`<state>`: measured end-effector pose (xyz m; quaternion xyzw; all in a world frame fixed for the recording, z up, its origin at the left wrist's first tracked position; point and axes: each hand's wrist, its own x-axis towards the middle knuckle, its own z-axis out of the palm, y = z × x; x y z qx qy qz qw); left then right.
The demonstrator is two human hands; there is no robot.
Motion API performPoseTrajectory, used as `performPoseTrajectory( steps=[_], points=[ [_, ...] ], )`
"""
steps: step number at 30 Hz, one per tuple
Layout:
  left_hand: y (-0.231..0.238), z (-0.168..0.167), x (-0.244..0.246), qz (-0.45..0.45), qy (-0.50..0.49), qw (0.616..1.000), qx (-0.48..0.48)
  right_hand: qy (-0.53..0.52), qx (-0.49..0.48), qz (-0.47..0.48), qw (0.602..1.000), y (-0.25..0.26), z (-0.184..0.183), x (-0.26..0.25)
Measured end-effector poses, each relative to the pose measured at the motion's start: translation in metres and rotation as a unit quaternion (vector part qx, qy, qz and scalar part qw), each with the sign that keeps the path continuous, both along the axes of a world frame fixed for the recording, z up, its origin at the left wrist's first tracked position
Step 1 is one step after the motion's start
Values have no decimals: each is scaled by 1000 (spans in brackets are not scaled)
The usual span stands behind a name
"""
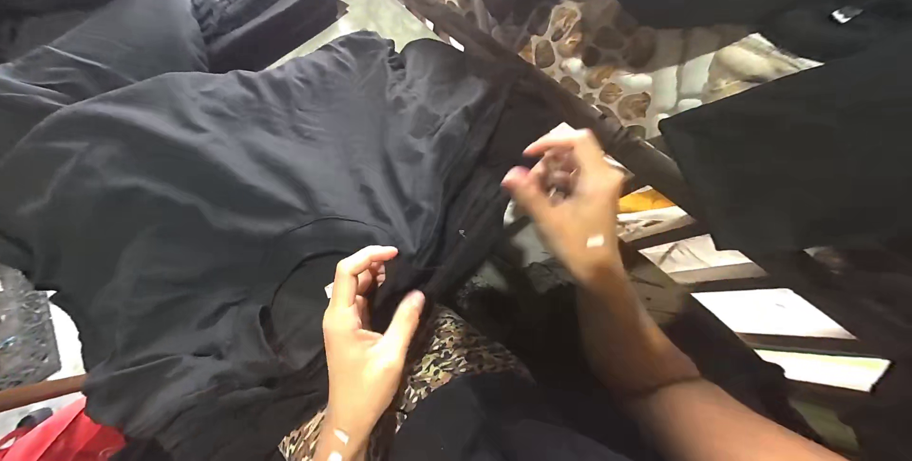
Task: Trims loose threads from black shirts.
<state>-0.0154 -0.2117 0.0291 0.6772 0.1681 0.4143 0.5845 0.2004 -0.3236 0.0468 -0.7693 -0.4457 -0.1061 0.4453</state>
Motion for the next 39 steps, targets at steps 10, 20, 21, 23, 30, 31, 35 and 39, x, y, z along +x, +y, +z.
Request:
performPoseTrajectory(
  steps=[10, 20, 21, 23, 30, 31, 35, 39],
  points=[
    [-11, -12, -11, 13, 1, 994, 112, -155, 22, 117, 981, -3, -43, -70],
    [-25, -17, -18, 47, 103, 976, 187, -144, 53, 86, 984, 14, -24, -69],
    [-32, -20, -16, 69, 153, 950, 263, -112, 26, 95, 989, 16, -15, -69],
    [-51, -31, -6, 112, 242, 864, 426, -67, -181, 122, 974, 22, 7, -75],
    [-53, -34, -9, 205, 181, 890, 366, 243, 2, 265, 933, 34, -14, -74],
    [-51, -32, -11, 206, 139, 909, 335, 456, 81, 295, 836, 37, -16, -77],
    [-41, -26, -20, 200, 35, 932, 299, 772, 132, 322, 532, 37, -22, -84],
    [-22, -10, -26, 212, 46, 943, 254, 733, 109, 328, 586, 35, -22, -83]
  ],
)
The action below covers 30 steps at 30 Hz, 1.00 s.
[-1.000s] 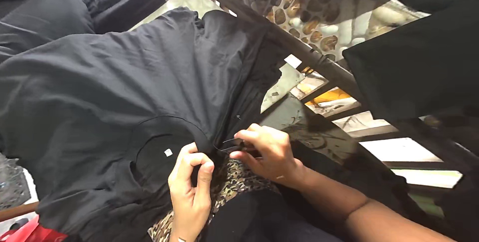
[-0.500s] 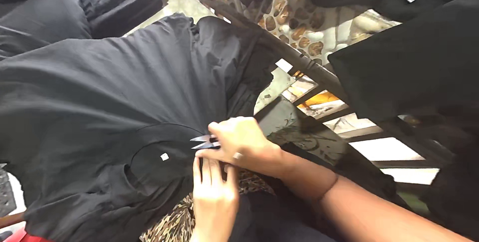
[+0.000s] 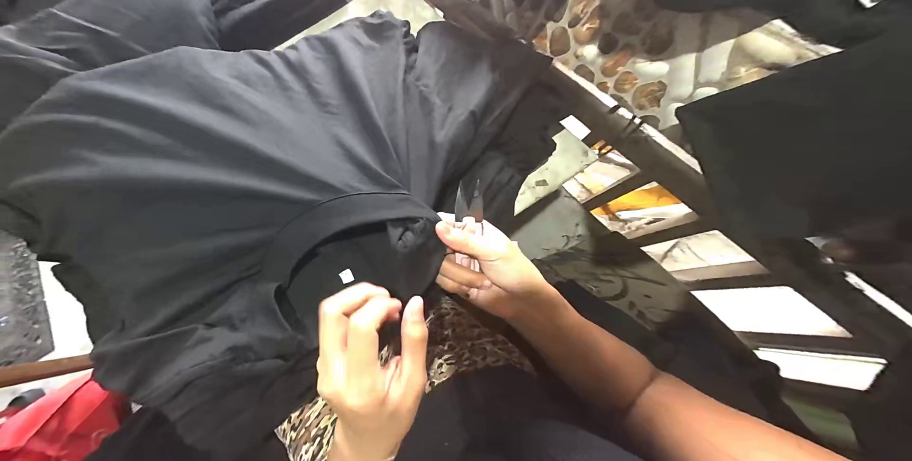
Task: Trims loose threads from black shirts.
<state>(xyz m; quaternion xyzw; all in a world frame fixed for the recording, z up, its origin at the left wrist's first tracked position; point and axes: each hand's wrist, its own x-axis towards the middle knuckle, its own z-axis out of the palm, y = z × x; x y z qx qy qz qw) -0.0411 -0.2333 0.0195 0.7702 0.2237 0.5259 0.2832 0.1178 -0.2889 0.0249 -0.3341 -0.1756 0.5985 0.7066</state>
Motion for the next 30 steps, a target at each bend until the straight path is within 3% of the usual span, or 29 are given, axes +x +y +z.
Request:
performPoseTrajectory(
  steps=[3, 6, 8, 11, 13, 18, 20, 22, 25, 27, 29, 30],
  points=[
    [10, 7, 10, 11, 41, 998, -43, -144, 2, -20, 989, 0, 2, -3],
    [16, 3, 28, 14, 53, 997, -61, -369, 19, -91, 925, -2, -1, -4],
    [15, 1, 32, -16, 26, 992, -122, -518, 31, -152, 841, -6, -2, -5],
    [11, -2, 28, -97, -39, 958, -267, -725, 6, -214, 655, -19, -4, -6],
    [8, -3, 26, -96, -43, 951, -291, -805, -5, -213, 553, -29, 0, -7],
    [4, -5, 29, -59, -32, 968, -240, -881, -12, -196, 430, -28, 7, -15],
    [2, -8, 25, -52, -42, 980, -187, -888, -35, -195, 414, -22, 7, -15],
    [4, -7, 4, 2, -28, 998, -59, -875, -28, -197, 441, -21, 8, -11],
    [8, 2, -64, 199, 83, 973, 82, -838, 26, -210, 503, -18, 13, -14],
    [18, -1, -95, 305, 169, 934, 84, -804, 90, -201, 553, -7, 18, -30],
    [28, -17, -105, 310, 206, 927, 50, -778, 155, -158, 588, 13, 16, -54],
    [29, -24, -106, 295, 177, 939, 23, -772, 183, -139, 593, 27, 10, -66]
  ],
)
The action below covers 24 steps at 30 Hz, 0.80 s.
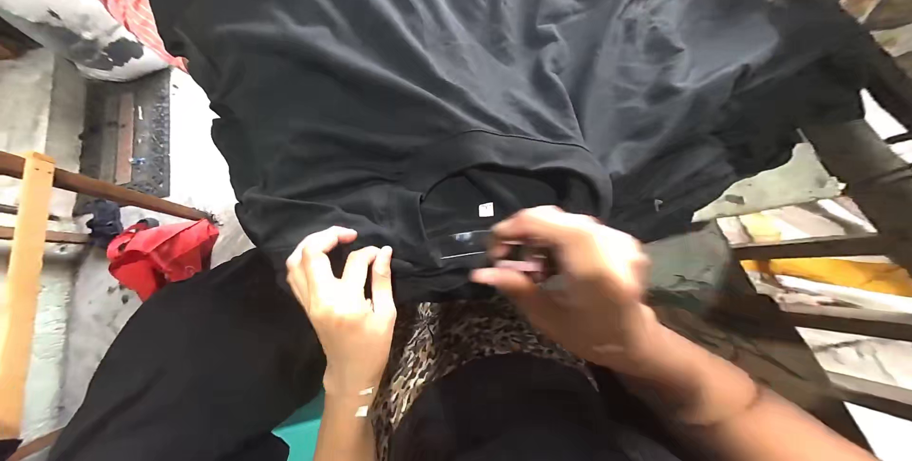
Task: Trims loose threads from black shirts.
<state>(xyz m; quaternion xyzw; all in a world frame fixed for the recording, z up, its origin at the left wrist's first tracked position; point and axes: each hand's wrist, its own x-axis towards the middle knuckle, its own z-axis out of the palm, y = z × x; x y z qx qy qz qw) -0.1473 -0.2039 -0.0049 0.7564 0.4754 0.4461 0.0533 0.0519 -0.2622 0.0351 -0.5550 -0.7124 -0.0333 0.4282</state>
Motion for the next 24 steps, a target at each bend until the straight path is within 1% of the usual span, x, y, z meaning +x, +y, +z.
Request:
performPoseTrajectory(
  steps=[3, 5, 11, 15, 18, 20, 21, 22, 24],
  points=[
    [-7, -2, -6, -17, -142, 990, 11, -58, -7, 60, 996, 25, -14, -16],
    [-13, 1, -11, -27, -182, 983, 19, -91, 0, 76, 993, 25, -14, -17],
    [-18, -3, -6, -53, -159, 986, 25, -163, 57, 93, 981, 36, -10, -32],
    [-21, -3, -20, -63, -159, 985, 26, -170, 56, 79, 981, 43, -14, -29],
    [-19, -9, -31, -25, -129, 990, 46, -159, 45, 46, 985, 52, -9, -19],
    [-16, -11, -25, 31, -106, 992, 60, -162, 37, -12, 986, 66, -5, -14],
    [-14, -11, -18, 59, -89, 992, 61, -168, 26, -46, 984, 74, -5, -13],
    [-13, -11, -11, 81, -68, 993, 55, -175, -7, -76, 982, 81, -6, -14],
    [-9, -16, 0, 89, -24, 995, 21, -192, -128, -107, 967, 90, -10, -17]
  ],
)
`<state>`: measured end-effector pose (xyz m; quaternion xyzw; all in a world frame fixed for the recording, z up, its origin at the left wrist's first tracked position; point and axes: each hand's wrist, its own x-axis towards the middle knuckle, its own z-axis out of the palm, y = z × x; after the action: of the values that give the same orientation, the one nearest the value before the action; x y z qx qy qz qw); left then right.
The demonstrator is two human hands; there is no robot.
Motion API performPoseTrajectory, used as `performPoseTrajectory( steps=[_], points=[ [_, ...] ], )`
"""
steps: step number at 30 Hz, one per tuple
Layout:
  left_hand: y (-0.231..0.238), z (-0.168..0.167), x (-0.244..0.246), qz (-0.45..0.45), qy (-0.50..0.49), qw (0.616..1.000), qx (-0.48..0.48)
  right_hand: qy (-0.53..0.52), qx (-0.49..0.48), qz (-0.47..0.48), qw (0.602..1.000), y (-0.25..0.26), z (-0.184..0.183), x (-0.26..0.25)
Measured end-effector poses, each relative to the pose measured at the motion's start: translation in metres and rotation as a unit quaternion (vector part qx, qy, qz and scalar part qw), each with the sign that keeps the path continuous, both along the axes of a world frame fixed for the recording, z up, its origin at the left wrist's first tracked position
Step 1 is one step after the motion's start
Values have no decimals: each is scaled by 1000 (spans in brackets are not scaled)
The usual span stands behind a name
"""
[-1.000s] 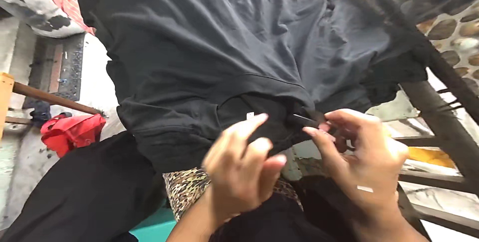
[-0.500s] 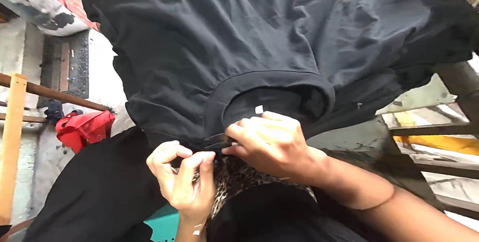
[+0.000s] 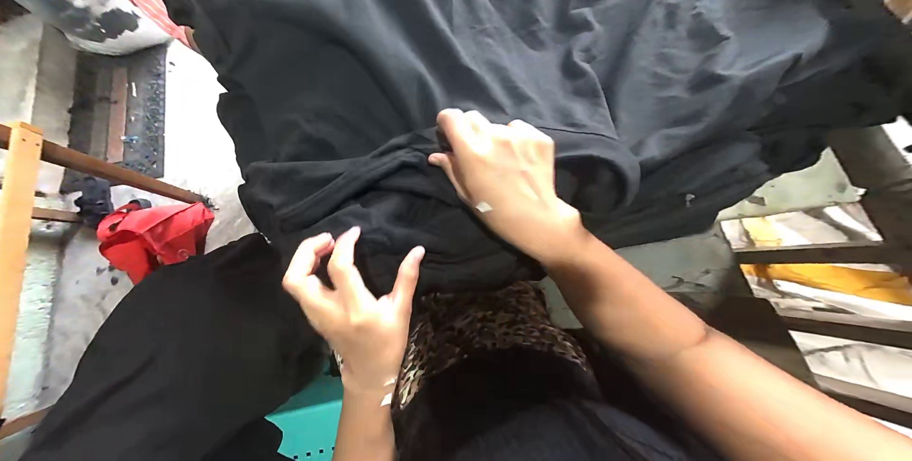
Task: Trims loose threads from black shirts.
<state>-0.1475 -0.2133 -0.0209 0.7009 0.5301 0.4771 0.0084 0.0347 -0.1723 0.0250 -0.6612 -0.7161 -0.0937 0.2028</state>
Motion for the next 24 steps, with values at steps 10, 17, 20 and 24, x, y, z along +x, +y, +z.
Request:
performPoseTrajectory(
  steps=[10, 17, 20, 24],
  points=[
    [11, -11, -10, -103, -94, 989, 55, 144, 119, 110, 976, -56, 9, -7],
    [7, -4, -18, -157, -149, 976, 27, 192, 1, 212, 958, -70, -12, -15],
    [5, -6, -20, -146, -148, 978, 29, 128, 30, 221, 966, -69, -18, -18],
    [3, -6, -12, -166, -137, 976, 44, 62, 84, 200, 974, -59, -23, -31]
  ],
)
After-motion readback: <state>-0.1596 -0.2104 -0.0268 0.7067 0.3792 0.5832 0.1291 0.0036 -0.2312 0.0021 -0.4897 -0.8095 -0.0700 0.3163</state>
